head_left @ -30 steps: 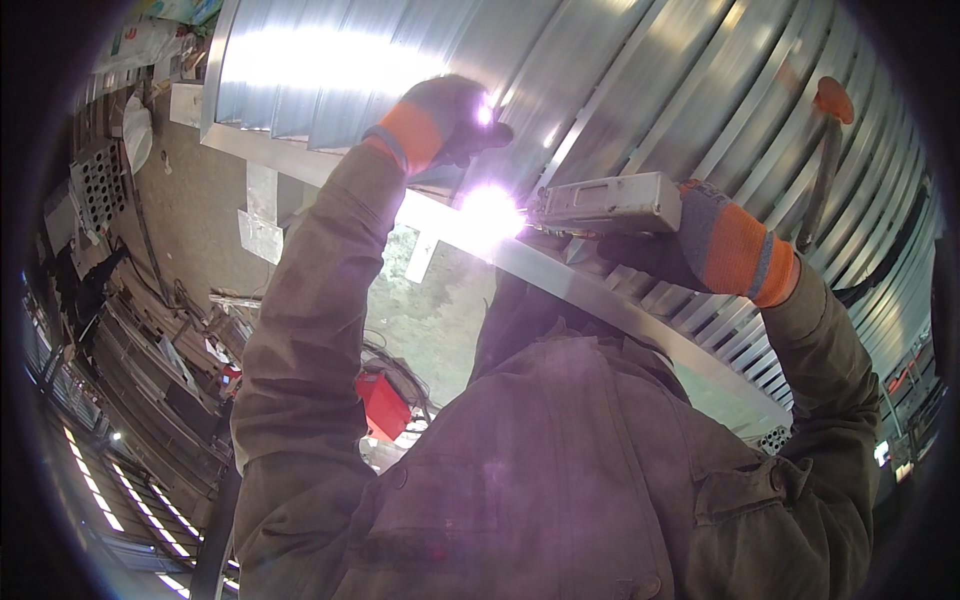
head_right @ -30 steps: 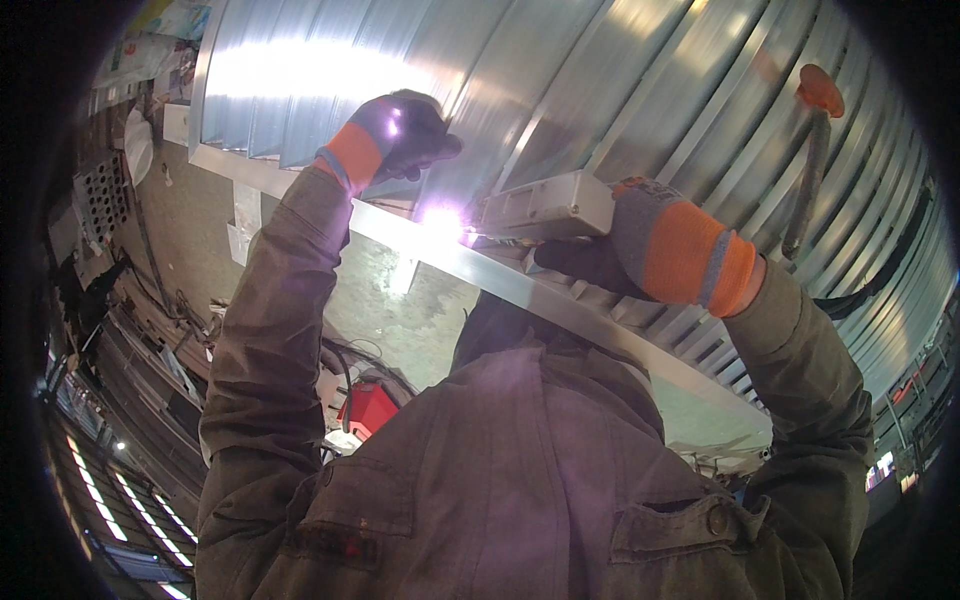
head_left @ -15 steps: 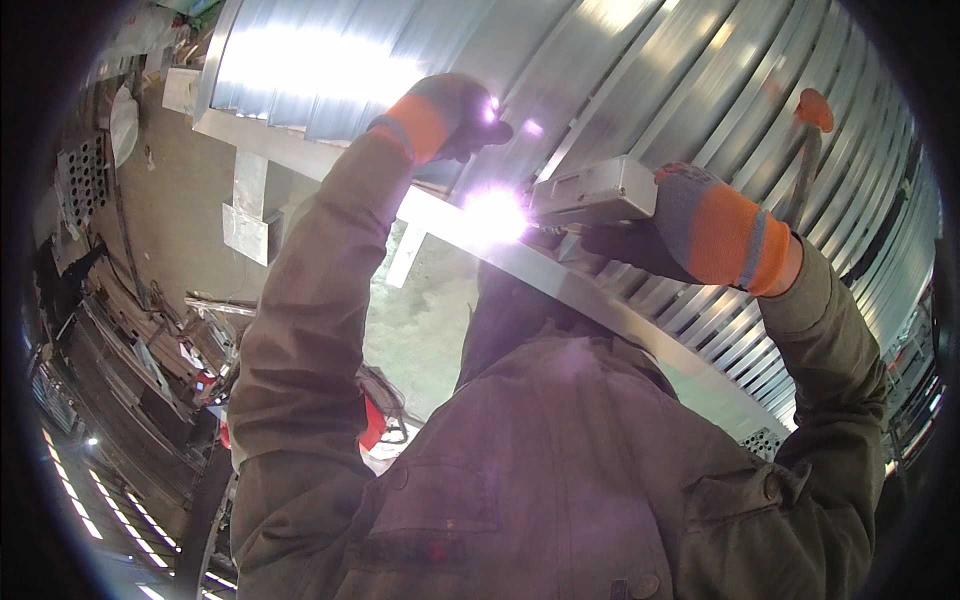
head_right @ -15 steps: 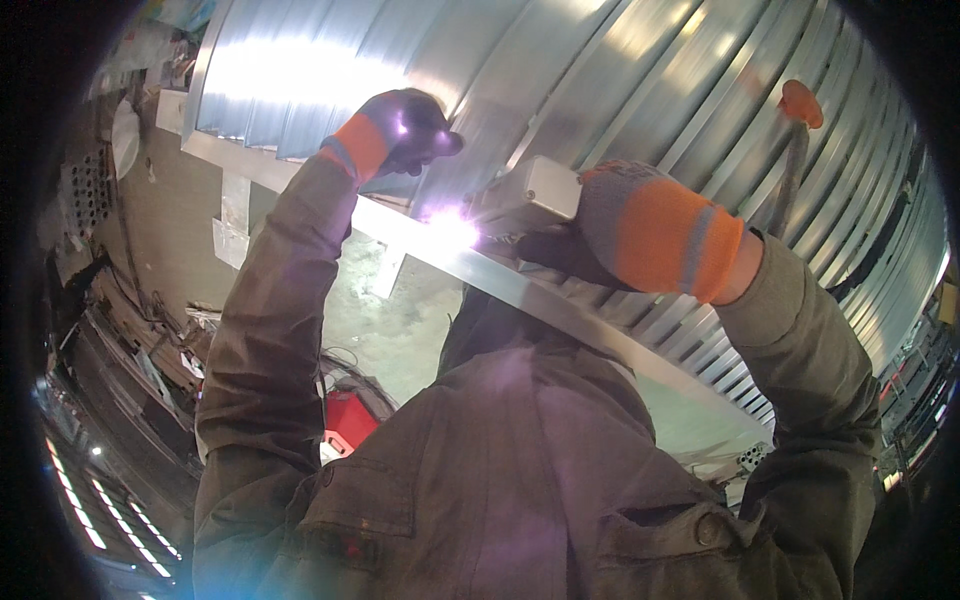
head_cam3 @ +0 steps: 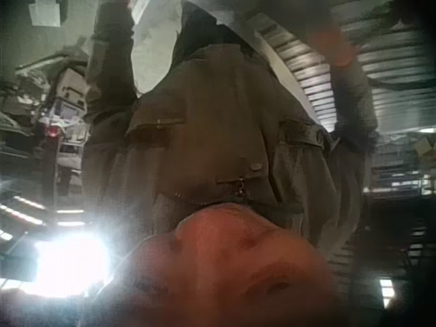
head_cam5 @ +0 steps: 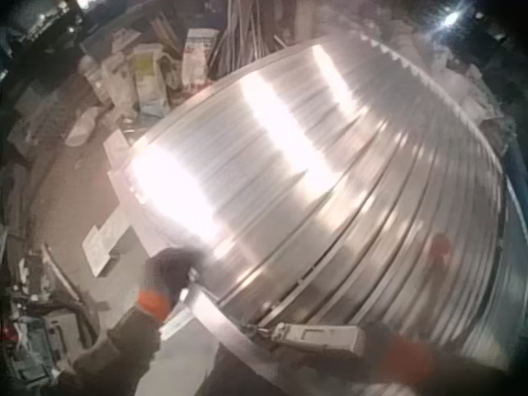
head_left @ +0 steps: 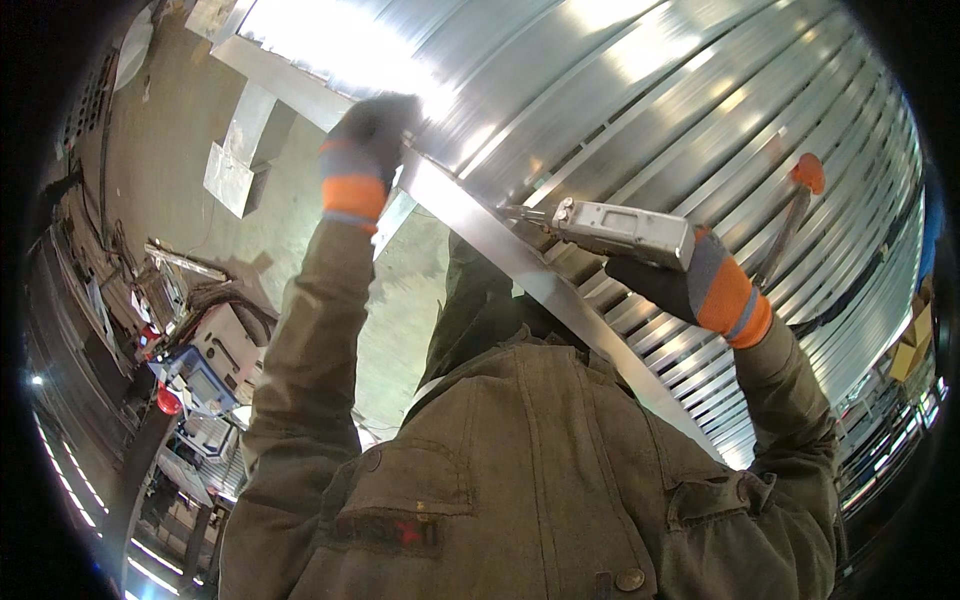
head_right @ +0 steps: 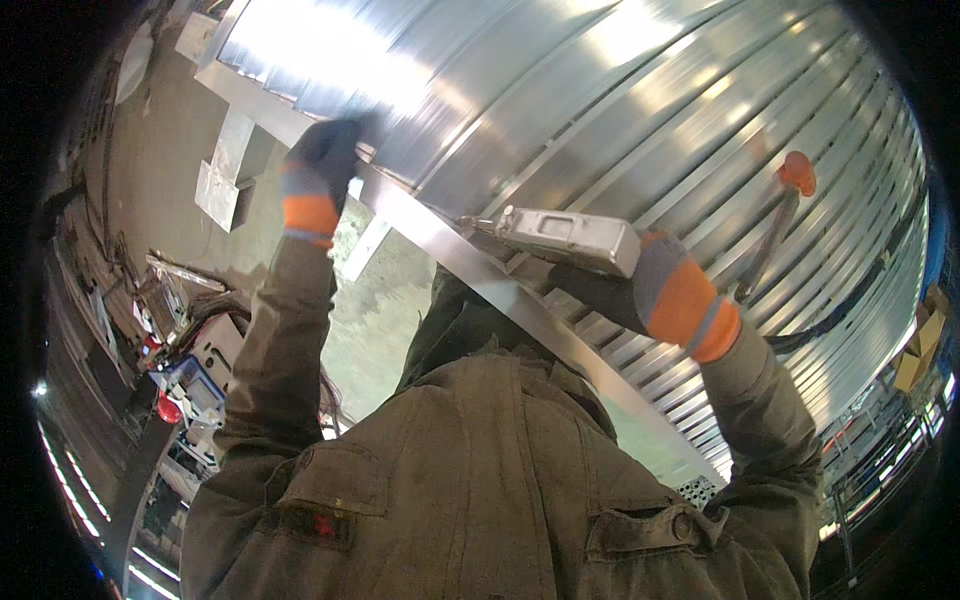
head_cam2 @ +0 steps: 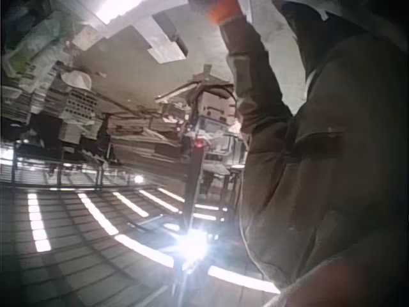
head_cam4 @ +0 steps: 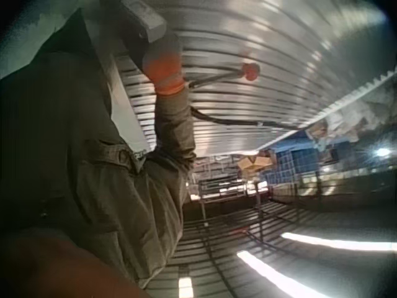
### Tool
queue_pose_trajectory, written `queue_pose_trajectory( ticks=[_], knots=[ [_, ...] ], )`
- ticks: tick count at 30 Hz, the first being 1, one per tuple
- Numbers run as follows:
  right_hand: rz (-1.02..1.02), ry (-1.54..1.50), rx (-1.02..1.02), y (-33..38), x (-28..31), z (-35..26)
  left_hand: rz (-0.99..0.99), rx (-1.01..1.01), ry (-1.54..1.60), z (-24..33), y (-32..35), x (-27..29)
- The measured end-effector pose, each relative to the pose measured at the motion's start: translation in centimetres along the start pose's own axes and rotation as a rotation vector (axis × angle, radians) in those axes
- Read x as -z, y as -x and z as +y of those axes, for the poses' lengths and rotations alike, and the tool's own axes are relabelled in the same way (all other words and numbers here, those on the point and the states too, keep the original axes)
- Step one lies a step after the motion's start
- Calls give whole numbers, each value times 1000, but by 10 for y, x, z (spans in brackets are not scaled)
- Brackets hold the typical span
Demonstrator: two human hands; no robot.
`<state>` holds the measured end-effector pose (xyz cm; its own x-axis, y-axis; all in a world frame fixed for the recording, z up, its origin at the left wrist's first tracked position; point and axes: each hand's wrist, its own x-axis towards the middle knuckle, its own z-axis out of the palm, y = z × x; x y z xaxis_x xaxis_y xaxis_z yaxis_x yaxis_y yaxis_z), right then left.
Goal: The person welds a metal strip onto a curved metal panel using a handheld welding torch, then taps the weld with a rubber mallet. The person repeats this sequence along the panel, alternating between welding and tapping.
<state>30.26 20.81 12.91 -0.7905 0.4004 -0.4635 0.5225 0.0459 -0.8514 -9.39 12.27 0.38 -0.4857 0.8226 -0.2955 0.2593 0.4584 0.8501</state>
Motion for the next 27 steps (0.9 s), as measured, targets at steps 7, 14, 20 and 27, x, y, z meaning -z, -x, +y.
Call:
queue_pose_trajectory(
  ticks=[7,14,20,27],
  knots=[
    [38,149,68,3,-3,11,15,355,-124,-59,130,6],
    [-52,305,48,-19,15,-17,-517,347,210,-34,191,-54],
    [-118,313,-64,-26,17,-29,-574,648,3,-42,181,-83],
    [-114,439,-110,-34,12,-46,-442,511,-14,-101,199,-85]
  ],
)
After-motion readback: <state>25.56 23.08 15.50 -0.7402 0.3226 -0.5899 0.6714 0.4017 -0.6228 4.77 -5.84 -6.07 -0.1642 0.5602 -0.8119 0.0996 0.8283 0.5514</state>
